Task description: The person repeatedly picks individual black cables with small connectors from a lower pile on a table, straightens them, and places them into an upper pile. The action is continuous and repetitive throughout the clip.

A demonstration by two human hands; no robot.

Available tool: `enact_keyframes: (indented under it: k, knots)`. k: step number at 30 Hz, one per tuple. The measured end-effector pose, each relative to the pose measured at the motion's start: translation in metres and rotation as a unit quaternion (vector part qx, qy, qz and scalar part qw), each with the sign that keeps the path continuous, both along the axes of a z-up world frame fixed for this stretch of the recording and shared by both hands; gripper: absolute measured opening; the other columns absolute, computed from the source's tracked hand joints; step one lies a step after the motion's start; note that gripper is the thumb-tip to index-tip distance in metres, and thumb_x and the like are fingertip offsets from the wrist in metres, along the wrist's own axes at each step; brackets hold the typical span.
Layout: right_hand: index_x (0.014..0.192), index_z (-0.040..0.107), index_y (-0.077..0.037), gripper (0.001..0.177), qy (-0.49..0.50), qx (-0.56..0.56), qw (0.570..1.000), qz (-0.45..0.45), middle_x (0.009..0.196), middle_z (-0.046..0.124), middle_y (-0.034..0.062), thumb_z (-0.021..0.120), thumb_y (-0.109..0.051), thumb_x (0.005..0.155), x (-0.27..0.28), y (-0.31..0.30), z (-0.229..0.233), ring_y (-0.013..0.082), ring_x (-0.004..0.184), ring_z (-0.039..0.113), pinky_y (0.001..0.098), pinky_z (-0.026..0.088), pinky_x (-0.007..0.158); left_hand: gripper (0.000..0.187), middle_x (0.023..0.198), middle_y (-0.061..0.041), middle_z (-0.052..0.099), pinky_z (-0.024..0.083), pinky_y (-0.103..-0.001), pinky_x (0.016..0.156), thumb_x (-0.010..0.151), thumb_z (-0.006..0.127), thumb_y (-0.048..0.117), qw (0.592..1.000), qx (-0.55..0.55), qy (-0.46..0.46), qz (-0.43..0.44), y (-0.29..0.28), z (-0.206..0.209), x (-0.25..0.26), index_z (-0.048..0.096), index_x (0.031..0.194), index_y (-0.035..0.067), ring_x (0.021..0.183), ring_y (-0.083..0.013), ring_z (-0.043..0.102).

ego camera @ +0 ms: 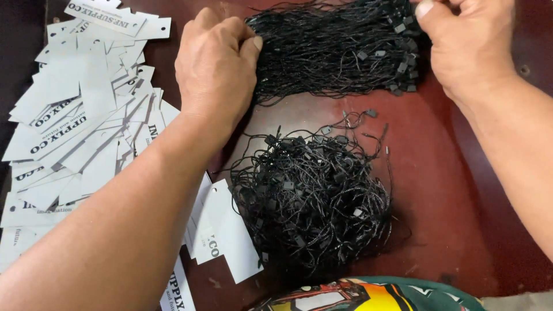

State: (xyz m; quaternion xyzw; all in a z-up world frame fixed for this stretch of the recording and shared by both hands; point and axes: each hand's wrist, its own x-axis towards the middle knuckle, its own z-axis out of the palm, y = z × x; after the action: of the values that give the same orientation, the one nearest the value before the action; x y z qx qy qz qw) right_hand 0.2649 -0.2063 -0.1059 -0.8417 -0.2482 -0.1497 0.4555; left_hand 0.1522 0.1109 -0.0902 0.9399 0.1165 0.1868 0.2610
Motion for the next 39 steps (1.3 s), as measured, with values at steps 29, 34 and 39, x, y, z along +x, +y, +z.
enact_keyframes:
  k: [29,34,39]
  knots:
    - [0.106,0.072,0.006,0.022,0.315,0.076,0.946,-0.011,0.098,0.067,0.0155,0.069,0.009,0.085,-0.21,-0.076,0.055,0.0234,0.058,0.058,0.0296,0.052,0.058,0.007,0.096,-0.005,0.061,0.044,-0.038,0.071,0.094,0.067,0.011,0.961,-0.07,-0.142,-0.227,-0.093,0.022,-0.157,0.063,0.089,0.007,0.075,-0.0268,0.049]
    - [0.092,0.076,-0.009,0.01,0.129,-0.145,0.98,0.048,0.078,0.07,0.0006,0.067,-0.011,0.089,-0.217,-0.035,0.12,0.0103,0.052,0.055,0.0228,0.04,0.052,0.038,0.112,-0.013,0.061,0.047,-0.044,0.08,0.098,0.057,0.034,0.96,-0.061,-0.139,-0.235,-0.1,0.06,-0.16,0.061,0.119,0.002,0.094,-0.0325,0.057]
    - [0.093,0.076,-0.006,0.012,0.128,-0.097,0.982,0.102,0.082,0.075,0.0037,0.071,-0.007,0.082,-0.214,-0.015,0.136,0.0088,0.063,0.07,0.018,0.052,0.057,0.034,0.107,-0.004,0.077,0.052,-0.04,0.09,0.089,0.061,0.033,0.904,-0.272,-0.006,-0.33,-0.13,0.09,-0.159,0.063,0.118,0.015,0.099,-0.0274,0.071]
